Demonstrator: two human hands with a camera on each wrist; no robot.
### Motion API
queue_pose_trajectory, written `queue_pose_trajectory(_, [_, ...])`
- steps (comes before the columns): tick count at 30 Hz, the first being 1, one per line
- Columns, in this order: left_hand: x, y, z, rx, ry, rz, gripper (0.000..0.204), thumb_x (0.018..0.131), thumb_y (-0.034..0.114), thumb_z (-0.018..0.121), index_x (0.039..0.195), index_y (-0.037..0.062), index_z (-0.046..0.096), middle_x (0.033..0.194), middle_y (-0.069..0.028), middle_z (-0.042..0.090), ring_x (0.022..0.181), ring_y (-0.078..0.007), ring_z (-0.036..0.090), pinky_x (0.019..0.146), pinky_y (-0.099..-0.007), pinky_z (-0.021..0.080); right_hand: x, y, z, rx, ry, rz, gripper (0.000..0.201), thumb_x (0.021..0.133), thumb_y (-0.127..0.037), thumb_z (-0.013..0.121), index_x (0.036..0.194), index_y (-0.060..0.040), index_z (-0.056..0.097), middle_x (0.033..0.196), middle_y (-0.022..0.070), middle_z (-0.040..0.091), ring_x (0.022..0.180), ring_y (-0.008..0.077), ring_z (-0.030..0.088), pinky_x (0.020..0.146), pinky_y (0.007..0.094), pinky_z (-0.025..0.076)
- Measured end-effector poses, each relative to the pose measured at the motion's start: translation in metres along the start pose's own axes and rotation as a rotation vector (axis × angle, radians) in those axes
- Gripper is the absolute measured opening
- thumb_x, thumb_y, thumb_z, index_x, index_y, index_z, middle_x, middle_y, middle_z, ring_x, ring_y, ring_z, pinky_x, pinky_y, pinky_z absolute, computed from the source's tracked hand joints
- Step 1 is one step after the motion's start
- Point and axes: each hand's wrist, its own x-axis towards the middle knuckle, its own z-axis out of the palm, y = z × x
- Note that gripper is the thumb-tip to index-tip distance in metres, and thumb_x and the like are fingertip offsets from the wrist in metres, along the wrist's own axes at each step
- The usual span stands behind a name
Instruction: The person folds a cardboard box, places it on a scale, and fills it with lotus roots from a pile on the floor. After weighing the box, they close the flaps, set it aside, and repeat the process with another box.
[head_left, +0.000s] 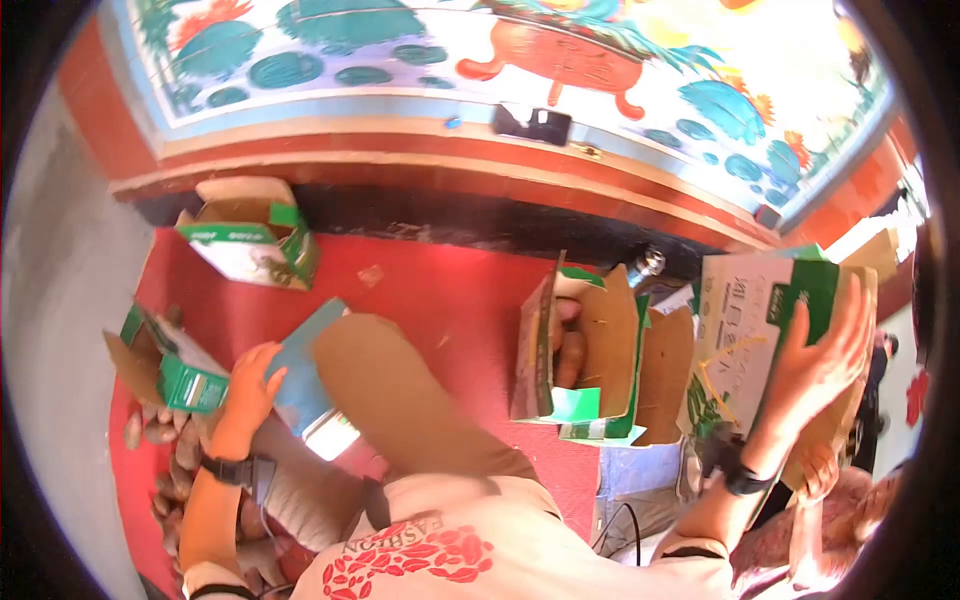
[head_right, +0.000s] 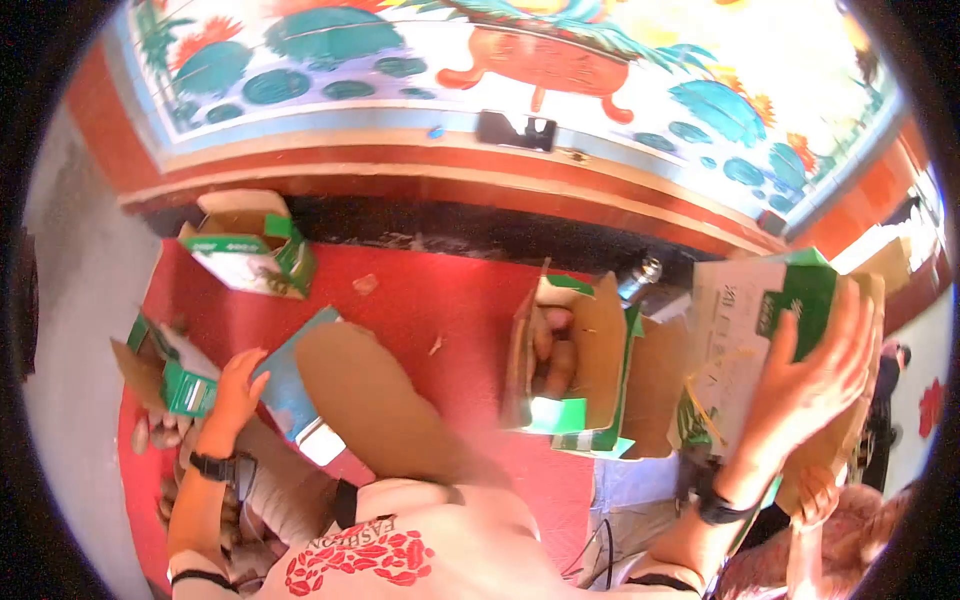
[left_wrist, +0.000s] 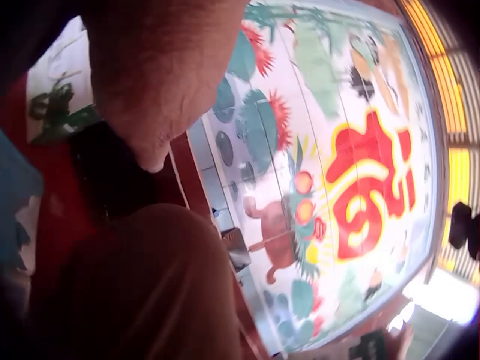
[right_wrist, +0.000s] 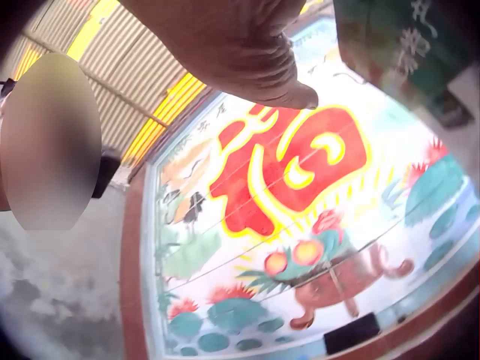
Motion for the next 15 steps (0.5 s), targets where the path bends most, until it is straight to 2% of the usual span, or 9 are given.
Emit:
queue_pose_trajectory(2, [-0.004, -0.004, 0.001, -0.059, 0.012, -0.055, 0.035, 0.082, 0.014, 0.068, 0.114, 0.0037, 0.061, 0.116, -0.0163, 0.062, 0.109, -0.0357, 0.057, 0.095, -0.0428, 0.045, -0.021, 0.020, 0.019, 0.273, -0.293, 0.354, 0.053, 0.089, -0.026, 0.065, 0.138, -0.0145, 0.047, 0.133, 0.0138, 0.056, 0.119, 0.0336, 0.056, 0.095, 0.0430, 0.046])
queue_pose_trajectory(4, [-0.006, -0.008, 0.005, -0.113, 0.014, -0.071, 0.033, 0.084, 0.017, 0.067, 0.114, 0.0037, 0.061, 0.114, -0.0161, 0.063, 0.108, -0.0355, 0.058, 0.094, -0.0426, 0.045, -0.022, 0.028, 0.021, 0.219, -0.612, 0.415, 0.043, 0.092, -0.027, 0.060, 0.132, -0.0118, 0.052, 0.119, 0.0181, 0.063, 0.107, 0.0362, 0.062, 0.085, 0.0429, 0.050])
queue_pose_trajectory(6, [-0.011, -0.009, 0.003, -0.124, 0.032, -0.071, 0.032, 0.085, 0.020, 0.066, 0.113, 0.0036, 0.061, 0.113, -0.0159, 0.063, 0.107, -0.0352, 0.058, 0.093, -0.0431, 0.045, -0.029, 0.045, 0.037, 0.249, -0.698, 0.271, 0.035, 0.094, -0.028, 0.056, 0.123, -0.0088, 0.057, 0.106, 0.0193, 0.066, 0.098, 0.0388, 0.063, 0.080, 0.0450, 0.050])
queue_pose_trajectory(7, [-0.014, -0.007, 0.002, -0.114, 0.048, -0.070, 0.032, 0.085, 0.020, 0.066, 0.112, 0.0036, 0.061, 0.112, -0.0160, 0.063, 0.106, -0.0352, 0.058, 0.093, -0.0433, 0.045, -0.024, 0.040, 0.037, 0.236, -0.618, 0.234, 0.031, 0.096, -0.029, 0.053, 0.116, -0.0068, 0.060, 0.102, 0.0190, 0.066, 0.094, 0.0394, 0.064, 0.077, 0.0461, 0.049])
queue_pose_trajectory(10, [-0.025, -0.006, -0.005, -0.109, 0.093, -0.075, 0.032, 0.086, 0.022, 0.066, 0.111, 0.0034, 0.062, 0.111, -0.0162, 0.063, 0.106, -0.0350, 0.058, 0.092, -0.0438, 0.045, 0.001, 0.023, 0.022, 0.247, -0.510, 0.254, 0.034, 0.099, -0.032, 0.049, 0.119, -0.0058, 0.059, 0.103, 0.0191, 0.066, 0.096, 0.0384, 0.063, 0.079, 0.0436, 0.050])
queue_pose_trajectory(11, [-0.029, -0.006, -0.007, -0.113, 0.105, -0.078, 0.031, 0.086, 0.023, 0.065, 0.110, 0.0033, 0.062, 0.111, -0.0163, 0.063, 0.106, -0.0349, 0.058, 0.092, -0.0440, 0.045, 0.010, 0.019, 0.014, 0.336, -0.496, 0.268, 0.036, 0.100, -0.033, 0.047, 0.120, -0.0052, 0.059, 0.105, 0.0190, 0.066, 0.096, 0.0373, 0.064, 0.080, 0.0422, 0.050])
queue_pose_trajectory(12, [-0.032, -0.006, -0.008, -0.114, 0.120, -0.091, 0.031, 0.086, 0.023, 0.066, 0.110, 0.0032, 0.062, 0.112, -0.0164, 0.063, 0.106, -0.0349, 0.058, 0.093, -0.0440, 0.045, 0.013, 0.023, 0.015, 0.314, -0.413, 0.222, 0.037, 0.100, -0.032, 0.047, 0.121, -0.0040, 0.058, 0.107, 0.0182, 0.067, 0.096, 0.0334, 0.066, 0.080, 0.0398, 0.050])
queue_pose_trajectory(14, [-0.038, -0.008, -0.010, -0.119, 0.149, -0.112, 0.032, 0.086, 0.023, 0.066, 0.110, 0.0031, 0.063, 0.113, -0.0165, 0.063, 0.107, -0.0351, 0.058, 0.093, -0.0441, 0.045, 0.027, 0.005, -0.007, 0.478, -0.403, 0.307, 0.039, 0.099, -0.032, 0.052, 0.123, -0.0028, 0.059, 0.112, 0.0177, 0.067, 0.099, 0.0282, 0.066, 0.083, 0.0360, 0.050])
queue_pose_trajectory(15, [-0.040, -0.010, -0.010, -0.124, 0.159, -0.128, 0.032, 0.085, 0.023, 0.067, 0.110, 0.0030, 0.063, 0.114, -0.0164, 0.063, 0.108, -0.0353, 0.057, 0.093, -0.0442, 0.045, 0.031, -0.003, -0.009, 0.464, -0.355, 0.310, 0.035, 0.099, -0.027, 0.052, 0.124, -0.0032, 0.060, 0.115, 0.0162, 0.066, 0.100, 0.0263, 0.066, 0.085, 0.0340, 0.049])
